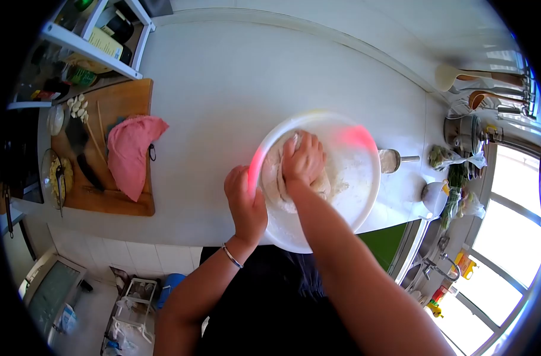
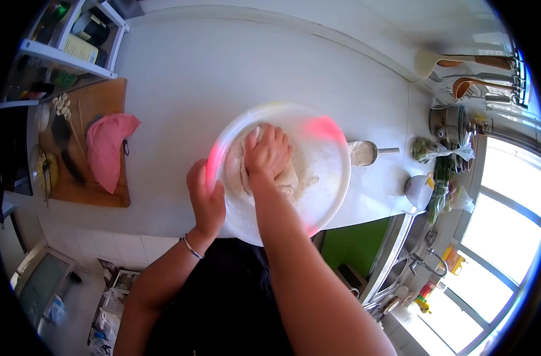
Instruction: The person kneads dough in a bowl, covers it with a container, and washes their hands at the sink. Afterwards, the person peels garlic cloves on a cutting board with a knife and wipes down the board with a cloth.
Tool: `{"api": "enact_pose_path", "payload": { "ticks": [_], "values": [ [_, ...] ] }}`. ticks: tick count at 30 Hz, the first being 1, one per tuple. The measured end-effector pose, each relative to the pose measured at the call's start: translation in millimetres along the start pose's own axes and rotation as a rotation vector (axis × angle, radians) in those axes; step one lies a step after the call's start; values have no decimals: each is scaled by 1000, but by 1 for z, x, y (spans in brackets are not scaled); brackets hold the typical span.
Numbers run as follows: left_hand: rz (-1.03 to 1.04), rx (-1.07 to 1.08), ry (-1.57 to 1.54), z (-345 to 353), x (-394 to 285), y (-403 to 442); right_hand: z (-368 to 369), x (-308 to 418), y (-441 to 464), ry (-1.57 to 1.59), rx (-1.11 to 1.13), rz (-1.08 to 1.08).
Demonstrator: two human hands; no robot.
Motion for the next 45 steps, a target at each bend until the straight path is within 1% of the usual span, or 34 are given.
{"api": "enact_pose_path", "payload": {
  "ticks": [1, 2, 3, 5, 6, 7, 9, 10, 11, 13, 14, 16, 17, 19, 21, 22, 23, 24, 26, 27, 29, 30, 31, 33, 34, 35, 36, 37, 38, 39, 41, 42, 43, 45],
  "values": [
    [11, 17, 4, 2, 1, 3, -1, -3, 7, 19, -18, 18],
    [24, 32, 3, 2, -2, 1, -4, -1, 9, 45, -58, -50],
    [24, 19, -9, 1, -4, -4, -11, -10, 7, 37, -69, -61],
    [-83, -81, -50, 3, 13, -3, 31, -30, 9, 852, 747, 256],
    [-48, -130, -58, 1, 13, -5, -1, -20, 2, 758, 830, 133],
    [-49, -129, -56, 0, 12, -8, -15, -10, -6, 759, 833, 134],
    [-67, -126, -80, 3, 13, -8, -53, 34, -23, 199, 463, -416],
    [-60, -128, -77, 3, 13, -8, -62, 45, -38, 226, 257, -657],
    [-71, -123, -84, 4, 16, -9, -64, 40, -46, 230, 255, -660],
    [-83, -122, -95, 4, 16, -8, -54, 30, -81, 86, 432, -757],
    [-102, -126, -108, 4, 17, -9, -59, 26, -87, 85, 433, -756],
    [-124, -123, -116, 4, 17, -10, -50, -5, -78, -28, 544, -423],
    [-161, -103, -131, 6, 20, -11, -48, -11, -87, -53, 430, -456],
    [-208, -73, -144, 10, 23, -12, -53, -11, -97, 86, 103, -489],
    [-225, -84, -167, 9, 24, -14, -32, -4, -91, 104, 108, -483],
    [-234, -78, -160, 9, 24, -14, -24, 2, -83, 86, 69, -479],
    [-215, -71, -153, 9, 22, -13, -17, 8, -73, 67, 27, -479],
    [-197, -55, -148, 10, 19, -12, -12, 15, -65, 64, 37, -468],
    [-180, -33, -133, 9, 16, -9, -8, 21, -42, -23, 9, -366],
    [-155, -24, -120, 8, 14, -8, -5, 22, -36, -23, 9, -362],
    [-143, -20, -105, 10, 20, -6, 5, 21, -21, 4, 87, -294],
    [-138, -14, -89, 9, 20, -10, 10, 22, -18, -66, 212, -268],
    [-131, -10, -98, 7, 16, -17, 10, 13, -18, -68, 202, -263],
    [-230, -99, -178, 7, 21, -24, 23, -5, 4, 751, 581, -66],
    [-300, -102, -183, 6, 21, -39, -8, -9, 3, 1112, 724, 64],
    [-296, -96, -179, 1, 18, -50, -33, -21, 11, 1150, 671, 54],
    [-331, -27, -221, 4, 19, -57, -51, -44, 19, 1025, 528, -14],
    [-361, 42, -264, 9, 22, -60, -44, -80, 32, 875, 460, 26],
    [-337, 90, -228, 11, 34, -45, -44, -108, 38, 654, 379, 137],
    [-331, 95, -228, 16, 35, -22, -34, -121, 33, 658, 374, 141],
    [-455, 40, -550, 30, 35, 9, 14, -166, 12, 353, 536, 407],
    [-558, 50, -619, 36, 43, 1, -10, -141, 4, 357, 608, 371],
    [-553, 51, -611, 37, 43, -2, -9, -137, 4, 366, 611, 371],
    [-418, -30, -471, 23, 36, -14, -18, -129, 7, 699, 507, 339]
  ]
}}
Point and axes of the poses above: each hand's wrist, its own y-axis towards the middle knuckle, its own z-axis out of the palm, x = y × z, the point moved 10 cm from there along y, towards the middle knuckle, and after that the axes turned 15 degrees about z, right-handed, at the moved point
